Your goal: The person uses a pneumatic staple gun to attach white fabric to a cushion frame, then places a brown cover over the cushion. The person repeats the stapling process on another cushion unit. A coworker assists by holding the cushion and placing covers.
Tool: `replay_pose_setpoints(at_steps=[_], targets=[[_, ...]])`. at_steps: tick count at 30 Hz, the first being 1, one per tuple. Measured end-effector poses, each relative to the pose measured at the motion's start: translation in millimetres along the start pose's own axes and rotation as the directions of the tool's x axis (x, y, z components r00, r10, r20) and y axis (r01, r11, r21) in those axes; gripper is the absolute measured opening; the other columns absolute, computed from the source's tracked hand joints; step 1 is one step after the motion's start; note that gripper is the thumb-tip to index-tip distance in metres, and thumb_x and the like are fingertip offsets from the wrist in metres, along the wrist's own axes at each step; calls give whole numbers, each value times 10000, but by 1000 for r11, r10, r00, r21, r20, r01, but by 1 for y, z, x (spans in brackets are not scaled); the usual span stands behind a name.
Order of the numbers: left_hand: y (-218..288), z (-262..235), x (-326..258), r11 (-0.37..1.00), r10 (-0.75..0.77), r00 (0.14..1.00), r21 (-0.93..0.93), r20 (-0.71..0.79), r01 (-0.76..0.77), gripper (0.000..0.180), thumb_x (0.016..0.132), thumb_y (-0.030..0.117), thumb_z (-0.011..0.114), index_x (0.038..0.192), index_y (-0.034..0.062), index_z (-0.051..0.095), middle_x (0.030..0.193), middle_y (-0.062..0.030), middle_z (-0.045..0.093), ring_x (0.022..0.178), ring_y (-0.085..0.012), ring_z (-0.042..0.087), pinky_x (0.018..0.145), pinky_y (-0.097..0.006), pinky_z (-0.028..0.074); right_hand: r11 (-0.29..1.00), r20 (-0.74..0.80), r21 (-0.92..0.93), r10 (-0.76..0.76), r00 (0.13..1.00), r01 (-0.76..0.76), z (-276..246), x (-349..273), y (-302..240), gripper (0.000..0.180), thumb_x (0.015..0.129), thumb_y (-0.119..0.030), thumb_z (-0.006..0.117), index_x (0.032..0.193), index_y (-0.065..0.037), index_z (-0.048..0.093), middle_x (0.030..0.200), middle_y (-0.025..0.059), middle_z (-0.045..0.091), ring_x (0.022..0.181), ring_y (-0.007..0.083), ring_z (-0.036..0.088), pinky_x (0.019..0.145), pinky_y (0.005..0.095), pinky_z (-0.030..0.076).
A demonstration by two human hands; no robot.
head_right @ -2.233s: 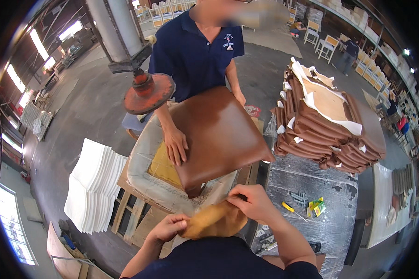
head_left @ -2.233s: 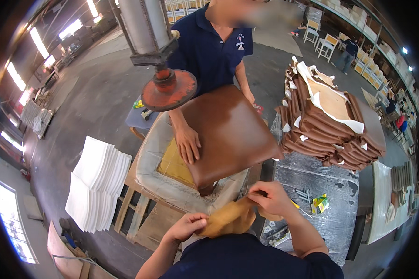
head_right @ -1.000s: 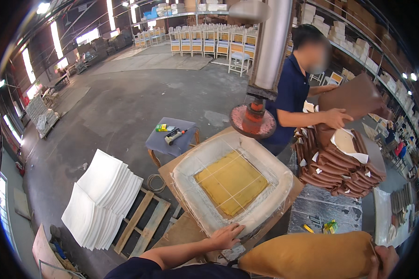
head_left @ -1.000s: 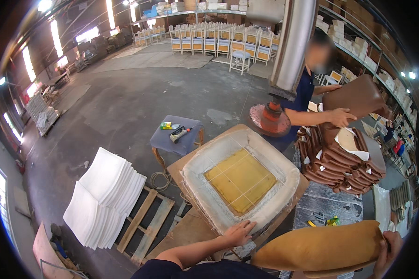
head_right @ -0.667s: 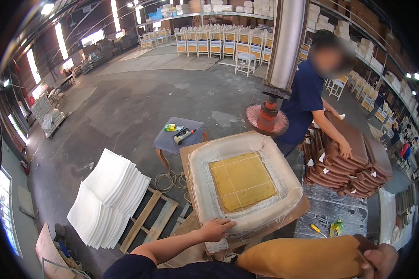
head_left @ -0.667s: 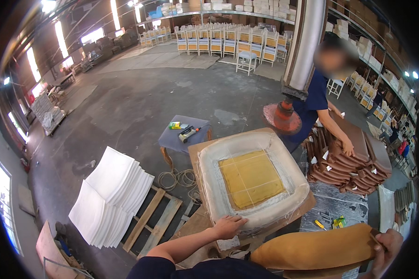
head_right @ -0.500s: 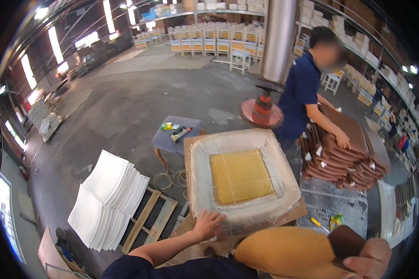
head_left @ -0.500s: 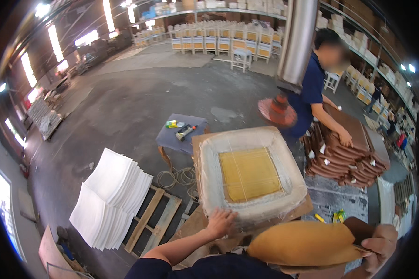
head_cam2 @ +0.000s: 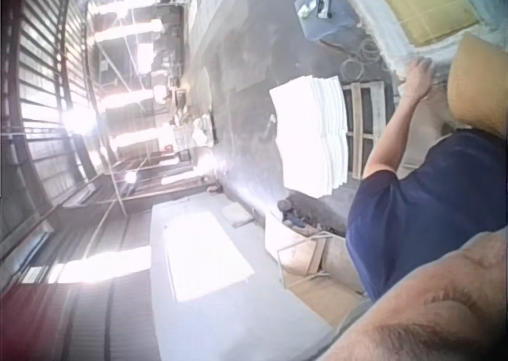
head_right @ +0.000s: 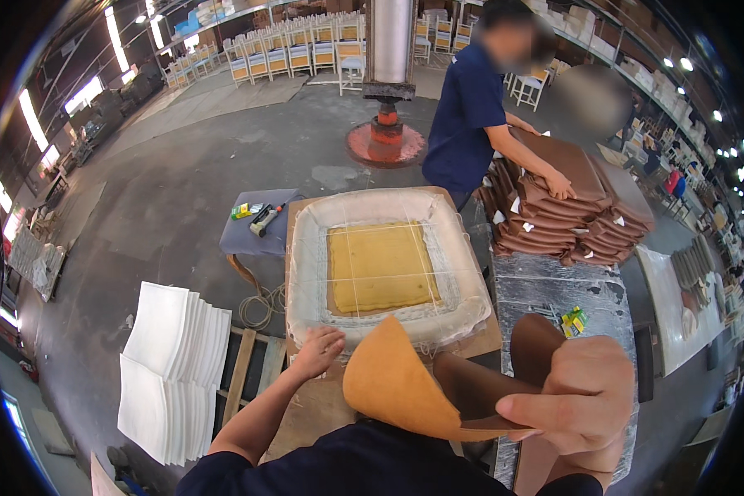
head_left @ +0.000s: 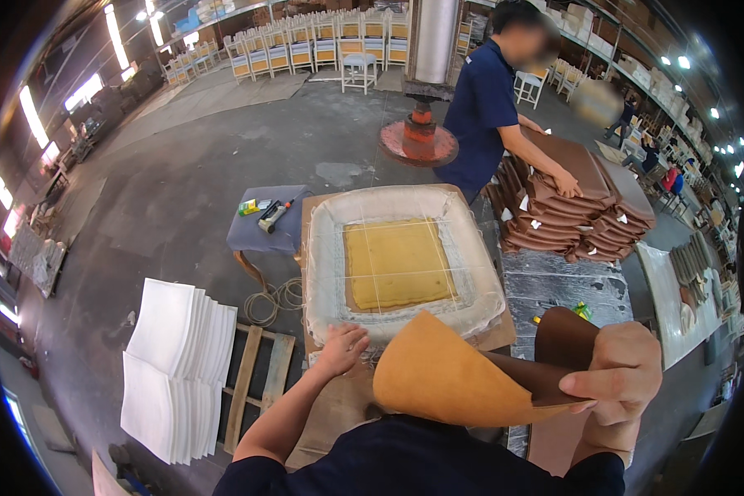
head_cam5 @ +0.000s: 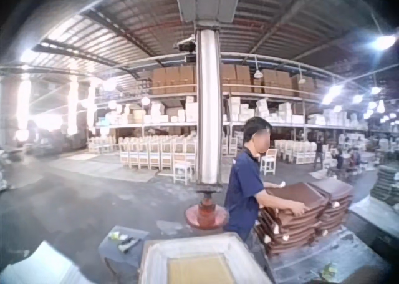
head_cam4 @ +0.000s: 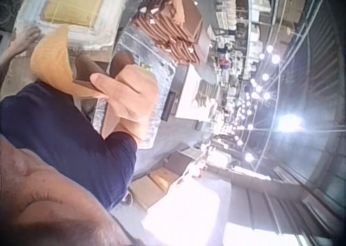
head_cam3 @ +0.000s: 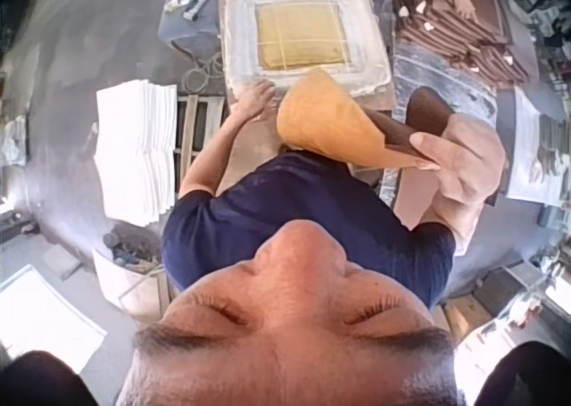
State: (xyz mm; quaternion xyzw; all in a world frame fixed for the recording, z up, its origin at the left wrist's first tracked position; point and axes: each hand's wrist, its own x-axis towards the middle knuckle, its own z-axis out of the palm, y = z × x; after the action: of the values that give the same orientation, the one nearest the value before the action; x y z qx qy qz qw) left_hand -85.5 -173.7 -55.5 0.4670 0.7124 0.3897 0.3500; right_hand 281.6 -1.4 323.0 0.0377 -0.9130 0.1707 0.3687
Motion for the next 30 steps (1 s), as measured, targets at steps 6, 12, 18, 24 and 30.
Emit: replay_pose_setpoints(at_steps=[6, 12, 18, 24, 30], targets=[[52, 12, -27, 364, 344, 874, -906, 344, 213, 716, 1042, 542, 793, 1481, -14, 687, 1438, -94, 727, 1354, -192, 635, 1143, -383, 490, 996, -11, -91, 18, 1000, -19, 5, -3, 6, 374, 911, -529, 859, 978, -161, 868, 597, -42, 488, 454, 135, 430, 461, 344, 263], [140, -90, -115, 571, 177, 984, -815, 9, -95, 586, 1021, 338, 844, 1438, -45, 694, 1379, -128, 754, 1236, -254, 719, 1053, -399, 549, 970, 262, -141, 231, 937, -200, -77, 10, -19, 292, 827, -289, 949, 1065, -141, 866, 704, 29, 591, 590, 244, 635, 527, 359, 449], [133, -162, -179, 821, 339, 887, -362, -314, -442, 505, 1005, 358, 873, 1277, -59, 785, 1236, -142, 818, 1150, -235, 761, 983, -383, 577, 847, 361, -298, 527, 770, -440, -49, -46, 38, 270, 820, -50, 848, 1080, -77, 782, 955, 106, 741, 881, 367, 733, 777, 455, 595], [162, -179, -145, 966, 56, 875, -194, -480, -168, 290, 1087, 242, 775, 1171, -35, 796, 1040, -40, 804, 940, -142, 739, 846, -342, 567, 830, 211, -358, 518, 829, -428, -24, -43, 86, 103, 943, -63, 759, 1045, -77, 769, 915, 111, 718, 864, 359, 733, 780, 456, 591], [127, -188, 4, 928, -11, 844, -320, -536, -191, 238, 1146, 165, 667, 1223, -39, 760, 1080, -7, 757, 985, -103, 686, 852, -303, 539, 860, 96, -361, 419, 903, -360, 45, -15, 222, 97, 959, -122, 764, 1037, -66, 773, 945, 131, 748, 917, 371, 747, 813, 485, 584]])
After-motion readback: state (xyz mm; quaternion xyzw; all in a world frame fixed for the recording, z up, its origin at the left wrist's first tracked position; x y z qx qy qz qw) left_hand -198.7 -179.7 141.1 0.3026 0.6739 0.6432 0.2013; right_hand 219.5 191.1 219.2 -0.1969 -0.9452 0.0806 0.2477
